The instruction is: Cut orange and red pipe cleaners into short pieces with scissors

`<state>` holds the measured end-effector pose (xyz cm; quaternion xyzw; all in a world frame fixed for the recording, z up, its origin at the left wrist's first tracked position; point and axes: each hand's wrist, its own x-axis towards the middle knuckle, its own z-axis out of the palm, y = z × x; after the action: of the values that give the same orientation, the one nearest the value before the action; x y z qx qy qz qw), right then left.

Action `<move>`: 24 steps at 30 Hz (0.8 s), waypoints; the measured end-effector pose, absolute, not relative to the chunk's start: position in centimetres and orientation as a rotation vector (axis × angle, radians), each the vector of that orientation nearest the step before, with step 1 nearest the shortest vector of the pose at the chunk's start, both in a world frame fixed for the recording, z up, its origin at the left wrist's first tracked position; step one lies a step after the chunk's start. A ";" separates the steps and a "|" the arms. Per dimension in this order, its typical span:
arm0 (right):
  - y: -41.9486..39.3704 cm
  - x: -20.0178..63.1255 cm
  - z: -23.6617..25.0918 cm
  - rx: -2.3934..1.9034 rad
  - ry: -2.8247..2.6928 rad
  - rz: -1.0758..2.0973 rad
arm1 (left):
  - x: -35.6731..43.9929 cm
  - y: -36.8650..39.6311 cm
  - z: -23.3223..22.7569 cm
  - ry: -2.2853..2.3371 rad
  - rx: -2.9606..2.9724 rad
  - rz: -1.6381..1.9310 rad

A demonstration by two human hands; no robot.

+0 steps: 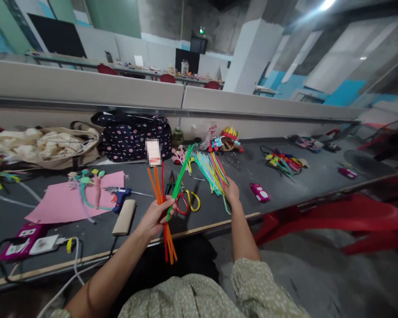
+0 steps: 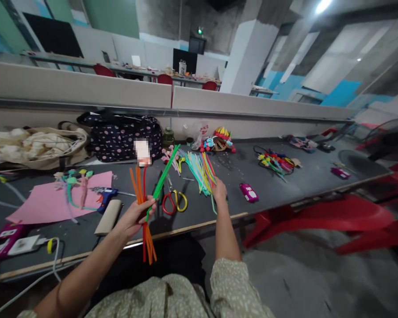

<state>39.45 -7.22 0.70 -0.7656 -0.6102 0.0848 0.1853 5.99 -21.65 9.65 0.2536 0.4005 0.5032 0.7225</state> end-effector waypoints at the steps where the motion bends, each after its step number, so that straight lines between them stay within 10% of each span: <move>1: -7.4 39.6 0.7 -2.149 -1.735 0.231 | 5.3 -21.7 9.6 0.894 0.553 1.139; 24: -0.4 34.6 0.1 -2.342 -1.801 0.073 | -3.8 -20.5 10.2 0.954 0.479 1.485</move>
<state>34.59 -0.38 0.13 -0.7891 -0.6067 0.0244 0.0929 -3.81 -20.55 10.15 0.2076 0.4133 0.6433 0.6101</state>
